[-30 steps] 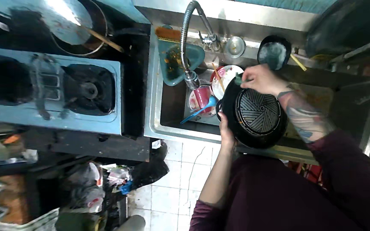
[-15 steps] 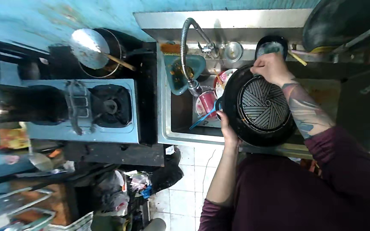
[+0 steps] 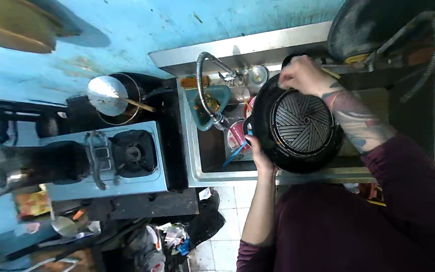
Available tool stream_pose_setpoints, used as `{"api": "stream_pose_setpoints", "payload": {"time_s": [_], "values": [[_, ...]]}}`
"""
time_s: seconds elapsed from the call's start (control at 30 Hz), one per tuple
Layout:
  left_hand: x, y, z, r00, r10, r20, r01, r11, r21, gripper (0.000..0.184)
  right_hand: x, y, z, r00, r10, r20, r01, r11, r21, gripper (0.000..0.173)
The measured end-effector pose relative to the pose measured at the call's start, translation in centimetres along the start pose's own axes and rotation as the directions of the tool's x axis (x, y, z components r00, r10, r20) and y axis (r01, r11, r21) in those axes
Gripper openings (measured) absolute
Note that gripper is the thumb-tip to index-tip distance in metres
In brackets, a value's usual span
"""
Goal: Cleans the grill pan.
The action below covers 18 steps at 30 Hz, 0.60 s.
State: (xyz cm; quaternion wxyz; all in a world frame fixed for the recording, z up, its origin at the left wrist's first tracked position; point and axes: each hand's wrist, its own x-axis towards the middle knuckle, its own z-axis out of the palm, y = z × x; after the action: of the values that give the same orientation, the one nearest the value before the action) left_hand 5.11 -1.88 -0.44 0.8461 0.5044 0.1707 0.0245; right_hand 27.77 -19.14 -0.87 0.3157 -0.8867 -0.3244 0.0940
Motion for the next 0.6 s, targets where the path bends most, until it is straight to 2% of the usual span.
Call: {"api": "stream_pose_setpoints", "payload": {"time_s": [0.07,0.17,0.27,0.33,0.37,0.43,0.53,0.6], "values": [[0.4,0.0,-0.2,0.996,0.089,0.017,-0.089,0.995,-0.037,0.065,-2.1,3.4,-0.3,0.995,0.097,-0.010,-0.097,0.993,-0.071,0.015],[1.2,0.4,-0.4,0.982,0.191,-0.007,-0.191,0.980,-0.050,0.064,-7.7,6.1,1.8,0.989,0.151,-0.005,-0.150,0.978,-0.143,0.021],[1.7,0.6,-0.7,0.972,0.233,-0.019,-0.233,0.972,-0.026,0.065,-13.1,5.5,3.0,0.972,0.175,0.157,-0.151,0.977,-0.151,0.021],[1.8,0.6,-0.7,0.976,0.216,-0.028,-0.217,0.976,-0.025,0.065,-14.9,4.9,3.4,0.956,0.161,0.245,-0.135,0.984,-0.120,0.022],[1.7,0.7,-0.5,0.979,0.197,-0.042,-0.198,0.980,-0.027,0.064,-15.1,4.8,3.2,0.951,0.171,0.259,-0.148,0.983,-0.105,0.021],[1.6,0.6,-0.3,0.985,0.161,-0.055,-0.164,0.986,-0.044,0.065,-13.8,5.1,2.4,0.957,0.214,0.194,-0.201,0.976,-0.085,0.020],[1.2,0.4,0.1,0.995,0.098,0.008,-0.097,0.992,-0.075,0.066,-8.9,5.7,0.7,0.959,0.274,0.070,-0.272,0.962,-0.031,0.023],[0.8,0.1,0.5,0.998,0.049,0.047,-0.046,0.998,-0.051,0.067,-4.9,4.9,0.1,0.964,0.265,0.035,-0.267,0.961,0.069,0.023]]}}
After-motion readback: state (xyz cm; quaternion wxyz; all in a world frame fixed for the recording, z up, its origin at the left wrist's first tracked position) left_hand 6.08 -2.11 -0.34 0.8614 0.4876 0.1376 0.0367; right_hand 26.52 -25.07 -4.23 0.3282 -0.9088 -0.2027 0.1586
